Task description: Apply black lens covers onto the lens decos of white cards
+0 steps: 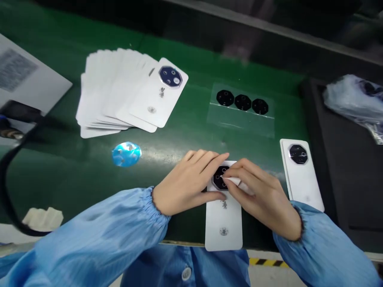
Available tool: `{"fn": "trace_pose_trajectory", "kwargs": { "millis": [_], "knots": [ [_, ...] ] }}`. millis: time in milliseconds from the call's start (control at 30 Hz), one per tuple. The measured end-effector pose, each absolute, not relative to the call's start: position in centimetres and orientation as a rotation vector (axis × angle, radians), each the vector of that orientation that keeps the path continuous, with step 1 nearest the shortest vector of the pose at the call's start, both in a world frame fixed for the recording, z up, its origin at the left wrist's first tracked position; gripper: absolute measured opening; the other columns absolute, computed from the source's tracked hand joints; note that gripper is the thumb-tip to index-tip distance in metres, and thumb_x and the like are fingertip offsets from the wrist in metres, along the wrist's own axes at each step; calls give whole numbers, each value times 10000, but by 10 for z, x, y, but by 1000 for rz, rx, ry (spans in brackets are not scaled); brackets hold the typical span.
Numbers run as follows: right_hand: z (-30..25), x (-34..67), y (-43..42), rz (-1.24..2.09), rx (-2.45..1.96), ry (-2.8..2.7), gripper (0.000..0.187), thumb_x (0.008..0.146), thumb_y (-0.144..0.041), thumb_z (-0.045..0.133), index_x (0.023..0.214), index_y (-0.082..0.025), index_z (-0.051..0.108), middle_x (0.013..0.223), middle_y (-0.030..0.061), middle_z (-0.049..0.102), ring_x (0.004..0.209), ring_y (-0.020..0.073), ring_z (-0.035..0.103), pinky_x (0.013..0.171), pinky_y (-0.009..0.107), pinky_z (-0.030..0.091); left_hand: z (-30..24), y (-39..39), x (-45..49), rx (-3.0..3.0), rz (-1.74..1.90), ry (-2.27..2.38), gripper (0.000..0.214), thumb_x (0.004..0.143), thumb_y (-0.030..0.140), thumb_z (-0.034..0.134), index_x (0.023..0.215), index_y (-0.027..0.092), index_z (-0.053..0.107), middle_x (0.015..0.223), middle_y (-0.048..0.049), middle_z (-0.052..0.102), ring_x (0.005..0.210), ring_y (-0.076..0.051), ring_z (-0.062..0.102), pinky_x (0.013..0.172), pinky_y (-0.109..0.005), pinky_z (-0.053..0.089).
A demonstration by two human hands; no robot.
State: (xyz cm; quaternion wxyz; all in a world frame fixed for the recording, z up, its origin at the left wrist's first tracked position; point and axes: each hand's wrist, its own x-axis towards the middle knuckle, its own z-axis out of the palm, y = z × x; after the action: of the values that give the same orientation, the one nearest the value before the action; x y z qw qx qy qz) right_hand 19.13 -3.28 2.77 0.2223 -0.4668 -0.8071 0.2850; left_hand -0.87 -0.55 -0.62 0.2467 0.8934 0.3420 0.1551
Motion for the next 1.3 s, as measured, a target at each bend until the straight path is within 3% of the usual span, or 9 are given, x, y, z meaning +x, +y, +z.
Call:
{"fn": "trace_pose_trajectory", "kwargs": {
  "millis": [267, 667, 867, 1167, 1300],
  "knots": [
    [28, 183, -31, 748, -1279, -2451, 123, 923, -66, 497, 989, -96, 596, 930, 67, 541, 761, 148, 537, 665, 294, 462, -6, -6, -9, 2550, 481, 962, 757, 876, 496, 581, 1403, 30, 299, 1159, -119, 550, 1005, -235, 470, 809, -335, 365],
    [32, 180, -28, 621, -1258, -2727, 131, 921, -33, 454, 964, -110, 551, 917, 77, 516, 748, 178, 523, 615, 327, 480, -6, -7, -8, 2614, 480, 1001, 788, 883, 519, 558, 1430, 29, 272, 1067, -75, 556, 909, -210, 457, 751, -339, 333],
    [33, 179, -32, 487, -1273, -2821, 166, 905, -3, 441, 998, -100, 539, 992, 113, 528, 807, 198, 553, 683, 342, 522, -7, -6, -9, 2643, 458, 1020, 790, 892, 513, 547, 1442, 28, 252, 1051, -68, 551, 910, -209, 454, 758, -343, 321],
    [41, 181, -28, 617, -1318, -2835, 200, 937, -59, 383, 1006, -135, 554, 961, 92, 523, 765, 193, 535, 630, 338, 488, -6, -7, -8, 2658, 444, 1020, 805, 896, 536, 525, 1452, 29, 242, 1063, -72, 549, 921, -210, 448, 762, -340, 310],
    [46, 186, -23, 766, -1346, -2528, 171, 946, -96, 440, 1002, -181, 578, 960, 64, 560, 786, 172, 562, 664, 313, 486, -7, -7, -7, 2666, 448, 1020, 831, 887, 571, 509, 1453, 26, 239, 1063, -74, 546, 922, -216, 447, 770, -345, 309]
  ]
}}
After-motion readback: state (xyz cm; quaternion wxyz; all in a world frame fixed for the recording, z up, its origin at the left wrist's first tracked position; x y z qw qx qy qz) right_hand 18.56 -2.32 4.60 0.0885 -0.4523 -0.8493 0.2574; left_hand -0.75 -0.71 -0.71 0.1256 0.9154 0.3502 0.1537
